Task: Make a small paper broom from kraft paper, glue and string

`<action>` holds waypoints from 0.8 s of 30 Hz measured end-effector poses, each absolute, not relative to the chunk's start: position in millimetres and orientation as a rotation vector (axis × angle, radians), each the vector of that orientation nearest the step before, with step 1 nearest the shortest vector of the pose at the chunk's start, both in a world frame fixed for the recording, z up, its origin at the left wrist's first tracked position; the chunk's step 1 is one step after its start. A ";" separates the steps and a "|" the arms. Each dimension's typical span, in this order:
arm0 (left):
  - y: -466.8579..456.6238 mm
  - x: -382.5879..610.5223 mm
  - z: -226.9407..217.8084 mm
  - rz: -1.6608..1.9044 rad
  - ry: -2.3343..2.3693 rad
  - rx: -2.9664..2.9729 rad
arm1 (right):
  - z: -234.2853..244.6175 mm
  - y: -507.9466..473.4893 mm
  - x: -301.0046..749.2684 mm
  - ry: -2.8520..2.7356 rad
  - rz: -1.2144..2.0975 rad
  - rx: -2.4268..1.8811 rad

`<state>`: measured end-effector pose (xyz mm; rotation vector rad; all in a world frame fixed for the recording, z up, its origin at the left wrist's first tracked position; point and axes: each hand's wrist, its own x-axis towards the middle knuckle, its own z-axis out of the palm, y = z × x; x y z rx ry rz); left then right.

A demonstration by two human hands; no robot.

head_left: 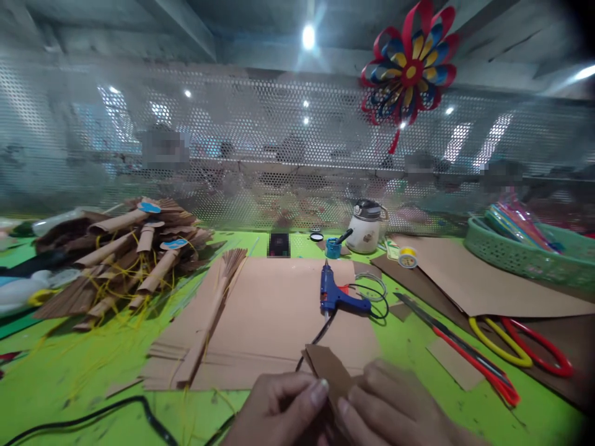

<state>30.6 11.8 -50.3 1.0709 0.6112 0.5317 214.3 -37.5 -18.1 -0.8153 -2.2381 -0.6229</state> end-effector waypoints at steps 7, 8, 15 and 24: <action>10.9 33.8 -67.3 0.555 0.616 0.994 | -26.3 -36.2 206.5 -2.311 -0.602 -0.736; 10.9 33.6 -69.4 0.547 0.614 0.967 | -29.7 -33.9 205.8 -2.318 -0.615 -0.715; 14.3 29.6 -78.7 0.549 0.631 0.973 | -40.8 -29.0 200.9 -2.290 -0.559 -0.749; 20.7 23.0 -51.6 0.452 0.551 1.440 | -48.0 -40.5 203.8 -2.057 0.020 -0.896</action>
